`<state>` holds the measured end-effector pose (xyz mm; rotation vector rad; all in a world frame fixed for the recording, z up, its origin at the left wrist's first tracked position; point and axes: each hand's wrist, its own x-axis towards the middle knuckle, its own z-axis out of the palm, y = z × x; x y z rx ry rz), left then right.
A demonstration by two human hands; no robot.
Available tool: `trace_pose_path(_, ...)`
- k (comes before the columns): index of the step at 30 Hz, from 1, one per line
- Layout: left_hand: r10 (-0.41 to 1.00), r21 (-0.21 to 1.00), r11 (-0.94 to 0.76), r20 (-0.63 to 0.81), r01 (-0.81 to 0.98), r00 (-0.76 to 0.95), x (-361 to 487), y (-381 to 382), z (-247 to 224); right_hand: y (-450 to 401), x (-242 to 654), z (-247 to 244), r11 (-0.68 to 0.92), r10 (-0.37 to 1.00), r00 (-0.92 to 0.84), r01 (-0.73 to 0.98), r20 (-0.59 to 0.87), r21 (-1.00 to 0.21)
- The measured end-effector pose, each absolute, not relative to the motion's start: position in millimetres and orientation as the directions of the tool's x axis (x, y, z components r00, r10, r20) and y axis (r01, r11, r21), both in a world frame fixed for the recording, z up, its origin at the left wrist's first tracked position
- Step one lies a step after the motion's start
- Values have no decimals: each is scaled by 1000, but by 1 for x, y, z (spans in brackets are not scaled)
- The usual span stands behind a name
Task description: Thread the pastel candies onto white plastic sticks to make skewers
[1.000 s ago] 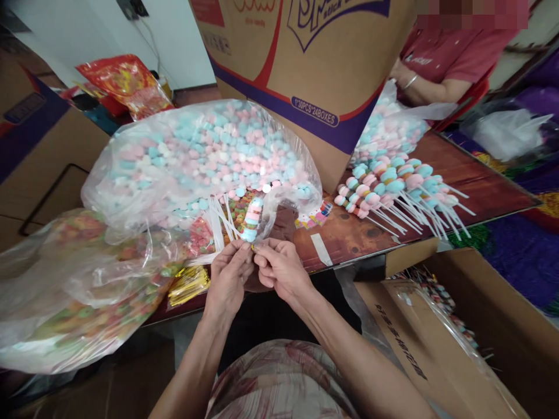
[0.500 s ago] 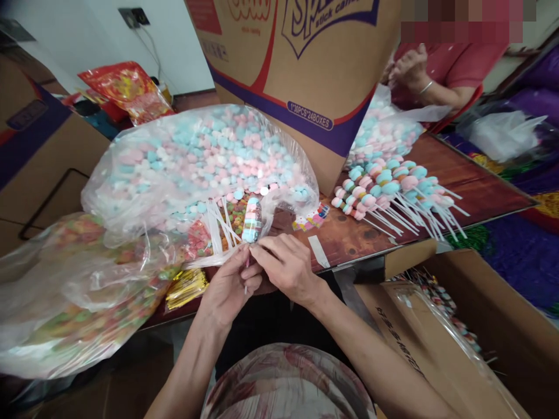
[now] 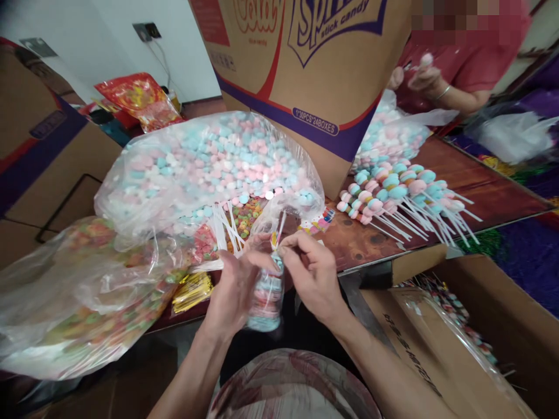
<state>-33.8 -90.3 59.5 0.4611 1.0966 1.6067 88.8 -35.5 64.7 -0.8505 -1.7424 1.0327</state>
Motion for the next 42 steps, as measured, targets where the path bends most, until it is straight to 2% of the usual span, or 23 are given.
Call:
trace_pose_path(2,922,895,21,-189,-445,-337,-29,-94,59,-34,93,68,438,869,-311,120,385,-891)
trace_pose_path(5,938,965,70,-150,-253,-312,-23,-95,49,-37,96,63,559,810,-311,153,497,-815)
trace_pose_path(8,955,972,100,-154,-214,-253,-16,-92,41,-45,103,53,540,823,-279,114,495,-834)
trace_pose_path(12,976,915,130,-185,-382,-111,-2,-87,44,-56,129,36,314,923,-250,54,291,-948)
trace_pose_path(14,983,923,114,-157,-367,-90,7,-84,44,-62,144,27,131,954,-271,-16,131,-991)
trace_pose_path(17,996,998,22,-27,-64,-83,20,-80,38,-75,161,14,-155,947,-306,-151,-103,-976)
trace_pose_path(20,995,984,-90,80,154,66,27,-77,29,-85,179,0,-334,933,-221,-235,-284,-913)
trace_pose_path(22,989,973,-130,116,190,87,22,-77,27,-83,199,-12,-339,939,-65,-350,-338,-873)
trace_pose_path(24,987,959,-145,159,245,-36,6,-76,29,-74,227,-24,-232,929,148,-482,-339,-845)
trace_pose_path(26,956,940,-140,210,312,-204,-18,-73,32,-63,255,-32,-139,900,289,-519,-326,-844)
trace_pose_path(28,910,934,-120,239,336,-340,-43,-68,33,-55,271,-35,-113,894,345,-441,-284,-890)
trace_pose_path(30,879,942,-71,215,329,-426,-61,-61,33,-50,266,-31,-136,924,309,-287,-225,-948)
trace_pose_path(32,884,941,-57,202,333,-421,-66,-54,30,-46,241,-24,-91,968,233,-34,-96,-995)
trace_pose_path(34,928,937,-70,187,342,-323,-58,-46,26,-35,205,-17,95,990,74,266,119,-959)
trace_pose_path(36,967,934,-93,168,345,-193,-44,-37,22,-16,170,-10,295,954,-97,484,285,-823)
trace_pose_path(37,977,933,-103,160,344,-143,-37,-32,19,-4,155,-8,322,941,-120,604,316,-729)
trace_pose_path(40,980,936,-105,155,335,-126,-26,-20,11,34,125,-4,283,931,-130,846,340,-452)
trace_pose_path(42,974,940,-88,151,329,-171,-27,-16,5,51,113,-5,253,943,-166,919,287,-302)
